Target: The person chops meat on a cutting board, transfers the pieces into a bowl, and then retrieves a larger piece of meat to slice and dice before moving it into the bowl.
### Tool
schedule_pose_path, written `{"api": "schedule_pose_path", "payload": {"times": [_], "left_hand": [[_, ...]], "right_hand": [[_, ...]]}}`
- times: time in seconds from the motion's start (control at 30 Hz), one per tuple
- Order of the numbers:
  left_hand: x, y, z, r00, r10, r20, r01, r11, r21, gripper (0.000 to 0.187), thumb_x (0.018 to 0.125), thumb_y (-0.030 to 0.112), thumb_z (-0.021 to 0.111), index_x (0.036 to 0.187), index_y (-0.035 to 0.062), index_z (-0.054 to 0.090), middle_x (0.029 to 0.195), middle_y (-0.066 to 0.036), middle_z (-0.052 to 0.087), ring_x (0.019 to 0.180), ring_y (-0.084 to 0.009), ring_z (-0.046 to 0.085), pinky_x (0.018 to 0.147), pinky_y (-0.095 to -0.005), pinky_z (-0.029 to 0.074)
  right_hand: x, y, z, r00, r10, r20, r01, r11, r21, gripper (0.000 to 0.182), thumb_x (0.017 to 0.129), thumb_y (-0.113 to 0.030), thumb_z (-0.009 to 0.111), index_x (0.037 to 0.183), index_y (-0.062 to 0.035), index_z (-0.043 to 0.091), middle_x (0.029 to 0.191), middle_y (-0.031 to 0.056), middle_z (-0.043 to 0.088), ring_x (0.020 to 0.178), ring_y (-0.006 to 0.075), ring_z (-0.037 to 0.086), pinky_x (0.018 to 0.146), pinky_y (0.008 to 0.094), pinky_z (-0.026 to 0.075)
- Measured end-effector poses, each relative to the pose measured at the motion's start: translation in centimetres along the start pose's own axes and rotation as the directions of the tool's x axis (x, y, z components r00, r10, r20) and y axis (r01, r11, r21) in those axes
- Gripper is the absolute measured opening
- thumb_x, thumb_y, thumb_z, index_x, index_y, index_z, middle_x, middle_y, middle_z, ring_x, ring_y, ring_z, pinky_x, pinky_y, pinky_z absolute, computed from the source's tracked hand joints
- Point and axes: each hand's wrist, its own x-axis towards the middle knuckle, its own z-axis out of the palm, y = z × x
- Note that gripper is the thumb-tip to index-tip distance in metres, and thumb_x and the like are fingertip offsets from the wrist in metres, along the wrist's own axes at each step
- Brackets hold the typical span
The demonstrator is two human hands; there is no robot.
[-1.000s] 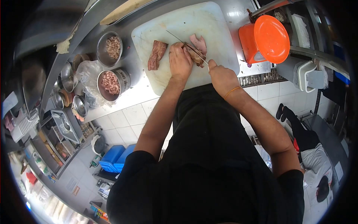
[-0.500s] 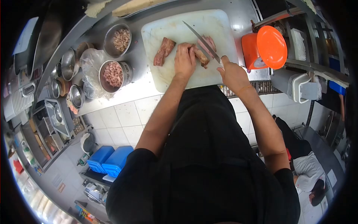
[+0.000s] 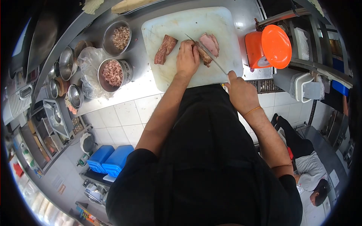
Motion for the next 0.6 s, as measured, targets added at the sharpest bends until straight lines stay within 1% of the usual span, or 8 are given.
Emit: {"api": "schedule_pose_path", "payload": {"times": [0.1,0.13,0.23,0.33,0.4,0.43,0.5,0.6], "left_hand": [[0.0,-0.2,0.0,1.000,-0.005,-0.004,0.005,0.999,-0.032,0.021,0.100,0.003,0.061,0.119,0.0041,0.054,0.115,-0.020,0.061,0.104,-0.0432,0.063,0.091,-0.0513,0.053],[-0.1,-0.4,-0.1,1.000,-0.011,-0.005,0.011,0.999,-0.042,0.021,0.100,0.002,0.062,0.119,0.0040,0.054,0.115,-0.019,0.061,0.104,-0.0429,0.063,0.091,-0.0508,0.053],[0.1,-0.3,-0.6,0.998,-0.001,-0.058,-0.007,0.990,-0.139,0.019,0.099,0.000,0.066,0.117,0.0019,0.059,0.109,-0.017,0.061,0.100,-0.0321,0.065,0.084,-0.0420,0.055],[-0.3,1.4,-2.2,0.988,-0.148,-0.034,0.136,0.964,-0.229,0.020,0.095,0.000,0.073,0.113,0.0023,0.064,0.109,-0.015,0.061,0.090,-0.0253,0.067,0.078,-0.0360,0.058],[-0.6,1.9,-2.9,0.968,-0.252,-0.010,0.250,0.961,-0.115,0.021,0.092,0.001,0.076,0.110,0.0023,0.066,0.108,-0.014,0.062,0.083,-0.0233,0.067,0.074,-0.0349,0.058],[-0.6,2.1,-3.1,0.953,-0.301,-0.004,0.301,0.952,-0.059,0.021,0.091,0.001,0.078,0.109,0.0023,0.067,0.108,-0.013,0.062,0.079,-0.0223,0.067,0.072,-0.0343,0.058],[0.0,2.7,-2.9,0.948,-0.319,-0.008,0.319,0.947,-0.032,0.020,0.092,0.004,0.078,0.109,0.0017,0.068,0.107,-0.013,0.063,0.076,-0.0218,0.067,0.071,-0.0346,0.058],[0.9,3.3,-2.8,0.939,-0.343,0.007,0.343,0.939,0.004,0.021,0.094,0.008,0.076,0.112,0.0012,0.069,0.110,-0.015,0.065,0.076,-0.0220,0.068,0.070,-0.0347,0.058]], "right_hand": [[-0.8,0.5,-0.4,0.998,0.053,-0.027,-0.052,0.998,0.027,0.026,0.107,-0.028,0.061,0.116,-0.0051,0.053,0.090,0.0189,0.072,0.082,0.0404,0.076,0.071,0.0505,0.061],[-0.8,1.1,0.1,0.999,0.043,-0.009,-0.042,0.998,0.047,0.027,0.106,-0.029,0.062,0.117,-0.0049,0.053,0.090,0.0196,0.072,0.083,0.0411,0.075,0.071,0.0515,0.061],[-0.4,2.8,3.2,0.999,0.008,0.045,-0.014,0.990,0.140,0.030,0.106,-0.030,0.063,0.118,-0.0041,0.053,0.089,0.0223,0.073,0.085,0.0438,0.074,0.074,0.0547,0.059],[1.2,3.2,5.0,0.993,-0.086,0.074,0.061,0.955,0.291,0.033,0.105,-0.030,0.064,0.119,-0.0027,0.052,0.089,0.0255,0.073,0.087,0.0471,0.073,0.075,0.0575,0.057],[1.8,3.6,5.7,0.987,-0.141,0.071,0.101,0.912,0.398,0.034,0.105,-0.029,0.064,0.119,-0.0017,0.052,0.090,0.0271,0.073,0.088,0.0491,0.072,0.076,0.0587,0.056],[1.7,3.6,5.7,0.990,-0.119,0.077,0.079,0.914,0.398,0.034,0.105,-0.030,0.064,0.119,-0.0017,0.052,0.091,0.0272,0.073,0.089,0.0493,0.071,0.076,0.0587,0.056],[1.8,4.0,5.4,0.994,-0.076,0.083,0.038,0.919,0.391,0.034,0.105,-0.030,0.064,0.119,-0.0017,0.051,0.092,0.0275,0.073,0.089,0.0496,0.071,0.076,0.0589,0.056],[1.1,4.6,5.5,1.000,0.018,0.011,-0.021,0.924,0.381,0.034,0.105,-0.030,0.064,0.118,-0.0019,0.052,0.092,0.0272,0.073,0.089,0.0497,0.071,0.076,0.0588,0.056]]}}
